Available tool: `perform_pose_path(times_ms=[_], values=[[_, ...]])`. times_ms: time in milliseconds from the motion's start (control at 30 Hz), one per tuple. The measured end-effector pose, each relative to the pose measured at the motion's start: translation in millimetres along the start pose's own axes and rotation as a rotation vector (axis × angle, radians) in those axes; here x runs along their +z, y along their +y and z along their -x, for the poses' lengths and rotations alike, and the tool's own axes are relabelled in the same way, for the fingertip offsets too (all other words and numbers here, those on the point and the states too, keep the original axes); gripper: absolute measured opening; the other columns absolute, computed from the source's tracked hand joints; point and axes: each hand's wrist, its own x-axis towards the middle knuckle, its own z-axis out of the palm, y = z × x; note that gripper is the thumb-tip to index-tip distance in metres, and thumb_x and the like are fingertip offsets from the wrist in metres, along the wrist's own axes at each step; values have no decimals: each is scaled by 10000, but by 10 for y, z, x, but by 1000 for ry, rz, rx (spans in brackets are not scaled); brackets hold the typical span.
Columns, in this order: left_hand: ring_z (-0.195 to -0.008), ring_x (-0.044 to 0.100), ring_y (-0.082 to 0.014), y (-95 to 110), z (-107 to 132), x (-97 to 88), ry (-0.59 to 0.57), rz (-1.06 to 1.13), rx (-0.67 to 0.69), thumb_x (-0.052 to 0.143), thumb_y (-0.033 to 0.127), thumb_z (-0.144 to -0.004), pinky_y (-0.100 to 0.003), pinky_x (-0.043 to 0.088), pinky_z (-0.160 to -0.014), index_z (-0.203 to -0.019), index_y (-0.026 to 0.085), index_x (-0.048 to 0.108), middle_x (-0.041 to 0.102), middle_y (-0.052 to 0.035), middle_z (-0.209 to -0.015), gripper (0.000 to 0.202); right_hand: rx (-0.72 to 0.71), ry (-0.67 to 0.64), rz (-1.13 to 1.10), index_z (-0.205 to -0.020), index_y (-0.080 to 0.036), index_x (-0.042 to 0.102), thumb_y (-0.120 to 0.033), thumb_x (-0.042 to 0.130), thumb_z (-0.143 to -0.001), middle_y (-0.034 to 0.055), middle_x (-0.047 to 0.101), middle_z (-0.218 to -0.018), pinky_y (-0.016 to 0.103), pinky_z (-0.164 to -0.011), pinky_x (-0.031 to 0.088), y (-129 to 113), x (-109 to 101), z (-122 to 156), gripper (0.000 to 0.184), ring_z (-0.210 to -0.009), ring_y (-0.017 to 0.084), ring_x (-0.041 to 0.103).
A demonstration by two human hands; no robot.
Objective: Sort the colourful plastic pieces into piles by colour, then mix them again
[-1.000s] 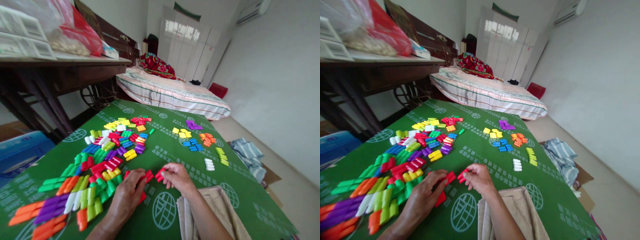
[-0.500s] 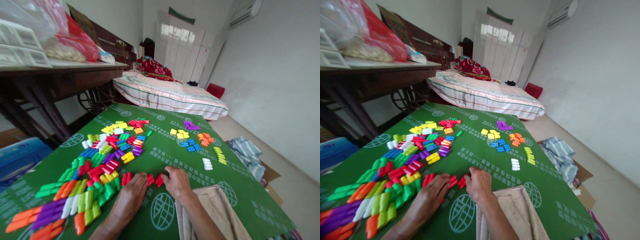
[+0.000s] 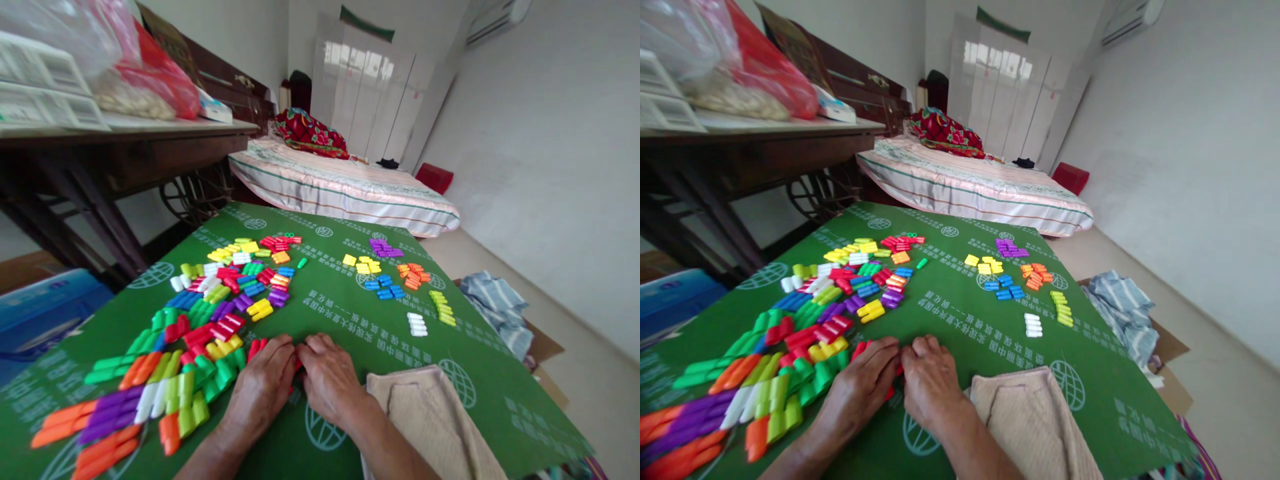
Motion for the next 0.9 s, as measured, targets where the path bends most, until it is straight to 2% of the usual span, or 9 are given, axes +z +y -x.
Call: perform_pose_path(times_ms=[100, 200, 433, 600, 667, 767, 900], values=[[-919, 653, -167, 30, -30, -97, 75, 47, -75, 437, 181, -900, -275, 555, -829, -937, 146, 619, 674, -85, -941, 189, -9, -22, -1, -989, -186, 590, -87, 477, -817, 51, 604, -975, 313, -886, 424, 10, -7, 22, 228, -1011, 211, 502], [-902, 654, -156, 55, -55, -201, 126, 97, -189, 469, 193, -892, -268, 553, -826, -934, 158, 605, 667, -74, -938, 146, 8, -18, -20, -982, -197, 598, -77, 466, -833, 48, 613, -980, 301, -886, 412, 21, -22, 56, 232, -1013, 199, 506], [-882, 654, -160, 57, -84, -335, 188, 119, -355, 500, 224, -875, -293, 549, -807, -893, 178, 599, 677, -60, -928, 111, 16, -47, -8, -1164, -221, 577, -176, 545, -845, 54, 616, -1068, 331, -904, 413, -13, -11, 83, 323, -1060, 225, 504], [-838, 652, -148, 13, -113, -471, 229, 150, -428, 509, 209, -862, -270, 535, -760, -872, 171, 602, 683, -41, -876, 101, 51, -34, 28, -1050, -227, 632, -204, 506, -898, 54, 620, -1029, 306, -881, 418, 58, 28, 113, 198, -1016, 212, 530], [-820, 651, -145, 18, -123, -575, 211, 160, -451, 512, 211, -860, -259, 532, -729, -879, 167, 608, 684, -37, -862, 108, 89, -29, 46, -1067, -216, 628, -207, 490, -909, 59, 622, -1036, 299, -872, 421, 148, 34, 129, 210, -1013, 209, 535], [-781, 646, -136, 91, -95, -741, 114, 181, -444, 514, 212, -863, -238, 527, -681, -868, 164, 615, 678, -35, -834, 112, 165, -32, 87, -1090, -200, 622, -185, 499, -898, 60, 624, -1055, 290, -855, 427, 322, 16, 153, 228, -1027, 212, 537], [-816, 649, -135, 290, 94, -861, -16, 226, -396, 495, 190, -880, -223, 539, -702, -878, 168, 607, 670, -56, -864, 115, 294, -38, 152, -1063, -219, 636, -197, 499, -892, 62, 627, -1053, 289, -793, 439, 544, -30, 189, 219, -1001, 214, 556]])
